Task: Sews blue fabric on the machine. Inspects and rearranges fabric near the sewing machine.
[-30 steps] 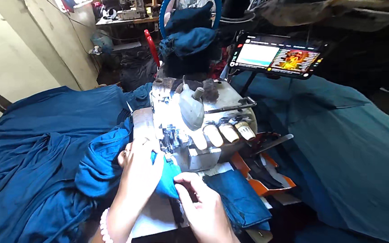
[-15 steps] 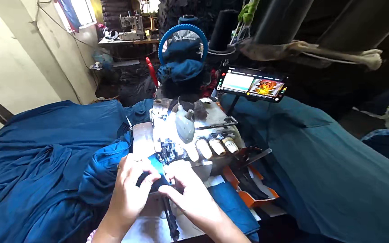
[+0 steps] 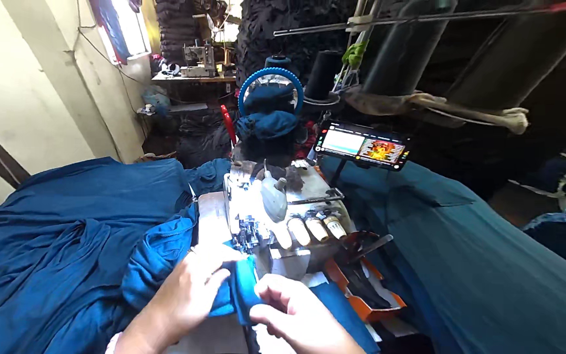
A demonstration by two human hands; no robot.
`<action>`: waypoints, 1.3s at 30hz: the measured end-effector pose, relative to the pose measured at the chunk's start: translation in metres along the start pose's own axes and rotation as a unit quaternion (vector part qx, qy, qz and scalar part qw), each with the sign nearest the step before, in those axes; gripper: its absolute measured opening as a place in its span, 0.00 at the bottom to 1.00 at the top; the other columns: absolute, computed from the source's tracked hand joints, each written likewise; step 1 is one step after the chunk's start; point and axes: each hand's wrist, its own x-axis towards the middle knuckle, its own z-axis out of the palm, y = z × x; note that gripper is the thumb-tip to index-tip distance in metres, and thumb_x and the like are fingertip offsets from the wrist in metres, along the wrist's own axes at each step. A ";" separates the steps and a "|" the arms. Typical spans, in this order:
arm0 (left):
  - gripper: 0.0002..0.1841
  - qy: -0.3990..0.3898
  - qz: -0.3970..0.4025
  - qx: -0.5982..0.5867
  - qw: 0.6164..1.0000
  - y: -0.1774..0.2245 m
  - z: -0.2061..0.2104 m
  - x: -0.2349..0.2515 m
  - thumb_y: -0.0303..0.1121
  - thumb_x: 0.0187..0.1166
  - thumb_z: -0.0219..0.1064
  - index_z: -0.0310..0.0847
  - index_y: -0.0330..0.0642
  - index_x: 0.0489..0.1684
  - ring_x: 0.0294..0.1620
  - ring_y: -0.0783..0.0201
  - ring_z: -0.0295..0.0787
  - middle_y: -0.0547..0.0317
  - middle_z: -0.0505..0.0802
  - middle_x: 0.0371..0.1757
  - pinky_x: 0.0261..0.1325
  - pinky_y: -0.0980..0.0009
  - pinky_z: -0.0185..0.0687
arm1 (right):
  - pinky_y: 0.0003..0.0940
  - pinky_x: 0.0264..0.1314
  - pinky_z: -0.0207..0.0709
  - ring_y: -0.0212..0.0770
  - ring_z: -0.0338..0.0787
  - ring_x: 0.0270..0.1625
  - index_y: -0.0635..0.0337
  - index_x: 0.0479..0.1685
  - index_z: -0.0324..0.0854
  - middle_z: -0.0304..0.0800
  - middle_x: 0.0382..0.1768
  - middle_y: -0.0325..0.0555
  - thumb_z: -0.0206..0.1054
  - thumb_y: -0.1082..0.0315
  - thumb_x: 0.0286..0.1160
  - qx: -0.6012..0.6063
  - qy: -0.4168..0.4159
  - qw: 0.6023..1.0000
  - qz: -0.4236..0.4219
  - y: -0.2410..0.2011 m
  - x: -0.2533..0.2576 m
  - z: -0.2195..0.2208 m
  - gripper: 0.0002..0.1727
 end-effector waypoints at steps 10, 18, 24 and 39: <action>0.13 -0.044 0.010 -0.001 0.999 0.007 -0.002 0.019 0.40 0.87 0.58 0.88 0.46 0.47 0.62 0.62 0.87 0.58 0.93 0.52 0.69 0.60 0.78 | 0.18 0.36 0.78 0.21 0.82 0.34 0.60 0.38 0.89 0.84 0.36 0.35 0.68 0.61 0.81 -0.003 -0.033 0.997 -0.074 0.010 0.012 -0.001 0.11; 0.11 -0.049 0.101 0.120 0.986 -0.007 -0.014 -0.007 0.41 0.82 0.61 0.89 0.50 0.41 0.58 0.53 0.89 0.57 0.93 0.47 0.65 0.42 0.76 | 0.26 0.60 0.88 0.30 0.93 0.53 0.64 0.48 0.92 0.94 0.48 0.44 0.64 0.72 0.80 0.015 0.177 0.963 -0.201 0.011 0.037 0.020 0.11; 0.16 -0.133 0.073 0.100 0.983 0.013 -0.042 0.014 0.43 0.87 0.57 0.87 0.46 0.36 0.49 0.56 0.89 0.57 0.92 0.38 0.62 0.45 0.75 | 0.27 0.39 0.77 0.30 0.84 0.34 0.62 0.34 0.87 0.85 0.28 0.42 0.61 0.61 0.84 -0.165 0.002 0.979 -0.121 0.010 0.035 0.007 0.16; 0.14 -0.320 0.097 -0.086 0.939 0.026 -0.058 0.044 0.41 0.81 0.64 0.85 0.39 0.31 0.48 0.56 0.82 0.53 0.86 0.35 0.59 0.52 0.66 | 0.25 0.49 0.78 0.30 0.85 0.43 0.67 0.42 0.88 0.88 0.38 0.47 0.63 0.67 0.84 -0.063 -0.064 0.986 -0.142 0.010 0.000 0.011 0.12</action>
